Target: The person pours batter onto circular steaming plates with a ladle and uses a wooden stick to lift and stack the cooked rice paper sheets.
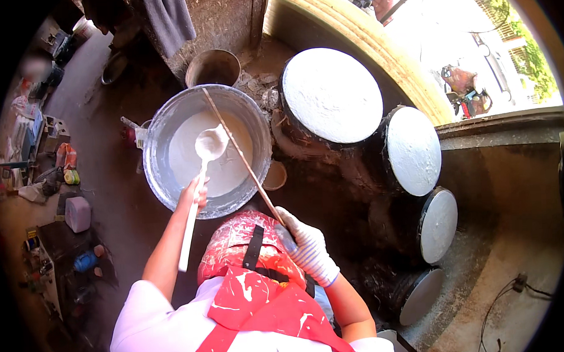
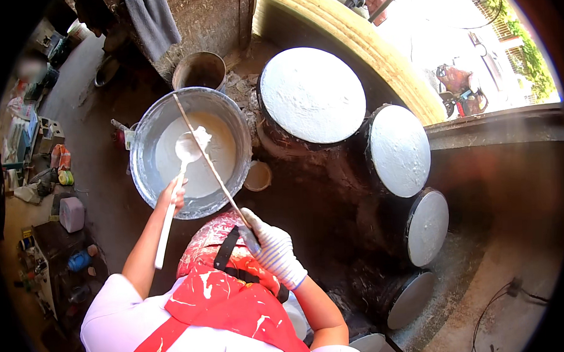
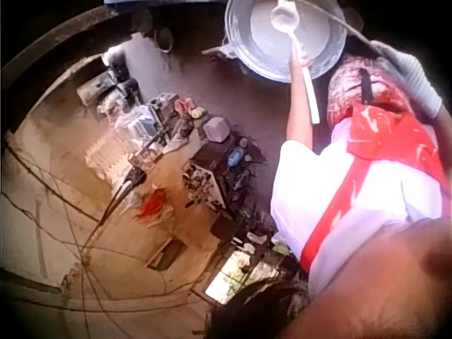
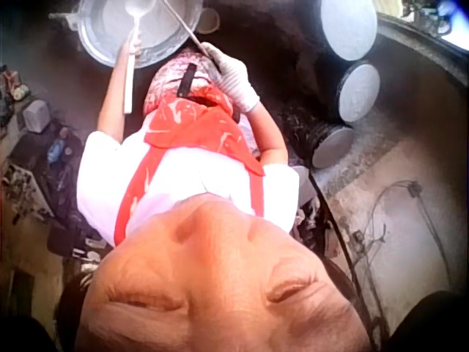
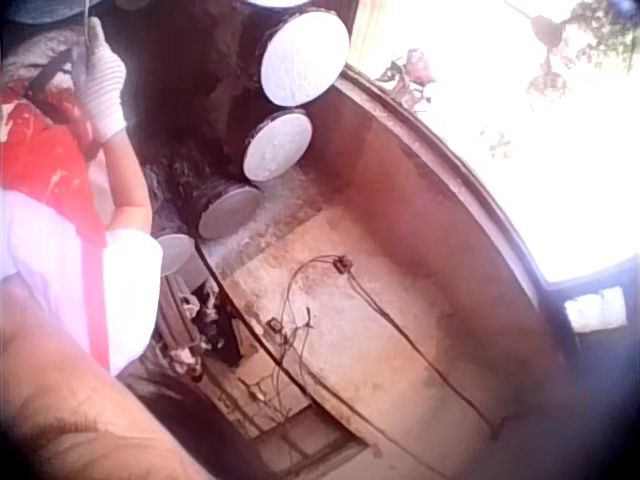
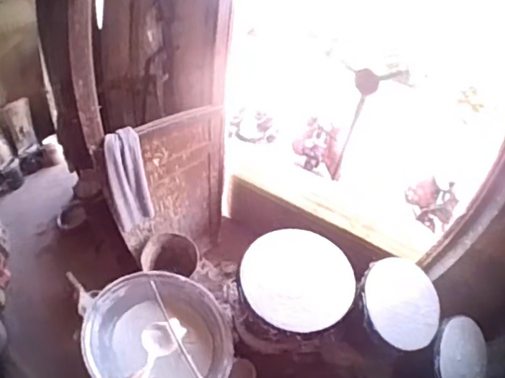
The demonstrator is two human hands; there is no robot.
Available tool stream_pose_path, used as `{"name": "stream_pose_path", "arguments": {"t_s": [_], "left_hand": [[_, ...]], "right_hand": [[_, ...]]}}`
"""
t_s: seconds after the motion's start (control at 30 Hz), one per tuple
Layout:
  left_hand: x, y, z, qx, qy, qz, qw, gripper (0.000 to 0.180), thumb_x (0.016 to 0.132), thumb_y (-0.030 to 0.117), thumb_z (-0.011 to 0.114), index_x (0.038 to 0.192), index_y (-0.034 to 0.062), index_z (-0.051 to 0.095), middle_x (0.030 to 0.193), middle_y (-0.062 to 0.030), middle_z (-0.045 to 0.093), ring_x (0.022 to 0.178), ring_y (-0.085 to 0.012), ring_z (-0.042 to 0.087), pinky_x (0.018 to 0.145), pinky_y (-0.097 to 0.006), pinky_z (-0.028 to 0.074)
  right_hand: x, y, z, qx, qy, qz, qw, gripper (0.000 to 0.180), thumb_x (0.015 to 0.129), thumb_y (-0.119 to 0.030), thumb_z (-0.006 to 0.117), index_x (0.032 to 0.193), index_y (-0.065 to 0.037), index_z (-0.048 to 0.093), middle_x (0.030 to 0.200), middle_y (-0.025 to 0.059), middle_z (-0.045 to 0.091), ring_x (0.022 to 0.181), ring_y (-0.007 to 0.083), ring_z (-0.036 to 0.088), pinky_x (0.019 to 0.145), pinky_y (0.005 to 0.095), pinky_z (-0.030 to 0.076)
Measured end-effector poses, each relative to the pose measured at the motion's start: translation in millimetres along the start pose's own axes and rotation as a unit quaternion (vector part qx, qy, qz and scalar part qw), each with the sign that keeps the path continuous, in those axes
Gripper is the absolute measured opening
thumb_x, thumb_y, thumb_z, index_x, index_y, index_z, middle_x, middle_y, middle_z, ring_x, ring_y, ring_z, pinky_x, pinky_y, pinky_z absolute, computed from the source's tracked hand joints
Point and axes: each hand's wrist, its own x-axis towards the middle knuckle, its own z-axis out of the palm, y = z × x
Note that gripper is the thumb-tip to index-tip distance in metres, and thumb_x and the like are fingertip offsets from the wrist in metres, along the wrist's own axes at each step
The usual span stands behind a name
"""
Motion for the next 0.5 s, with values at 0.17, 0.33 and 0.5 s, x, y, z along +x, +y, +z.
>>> {"name": "stream_pose_path", "arguments": {"t_s": [0.17, 0.33, 0.5], "left_hand": [[30, -21, -54, 0.016, 0.118, 0.021, 0.993, 0.037, 0.092, 0.036, 0.044, 0.110, 0.0037, 0.049, 0.059, -0.0003, 0.043, 0.036, -0.0064, 0.032, 0.034, -0.022, 0.028], [43, -33, -67, -0.064, 0.094, 0.001, 0.993, 0.037, 0.092, 0.038, 0.045, 0.110, 0.0059, 0.049, 0.060, 0.0003, 0.043, 0.038, -0.0060, 0.034, 0.036, -0.021, 0.030], [-14, -19, -57, -0.031, 0.088, 0.033, 0.995, 0.035, 0.094, 0.037, 0.043, 0.113, 0.0082, 0.047, 0.060, 0.0027, 0.039, 0.037, -0.0039, 0.033, 0.035, -0.018, 0.028]], "right_hand": [[25, -9, 4, 0.062, 0.016, 0.012, 0.998, 0.036, 0.084, -0.014, 0.059, 0.119, -0.007, 0.054, 0.092, 0.0182, 0.064, 0.080, 0.0294, 0.065, 0.068, 0.0306, 0.051], [25, -7, 15, 0.058, -0.007, 0.019, 0.998, 0.037, 0.084, -0.015, 0.061, 0.119, -0.006, 0.054, 0.091, 0.0174, 0.064, 0.080, 0.0295, 0.065, 0.068, 0.0306, 0.051], [10, 0, 15, 0.032, -0.053, 0.054, 0.997, 0.041, 0.084, -0.018, 0.060, 0.123, -0.009, 0.051, 0.095, 0.0172, 0.064, 0.083, 0.0309, 0.064, 0.070, 0.0313, 0.051]]}}
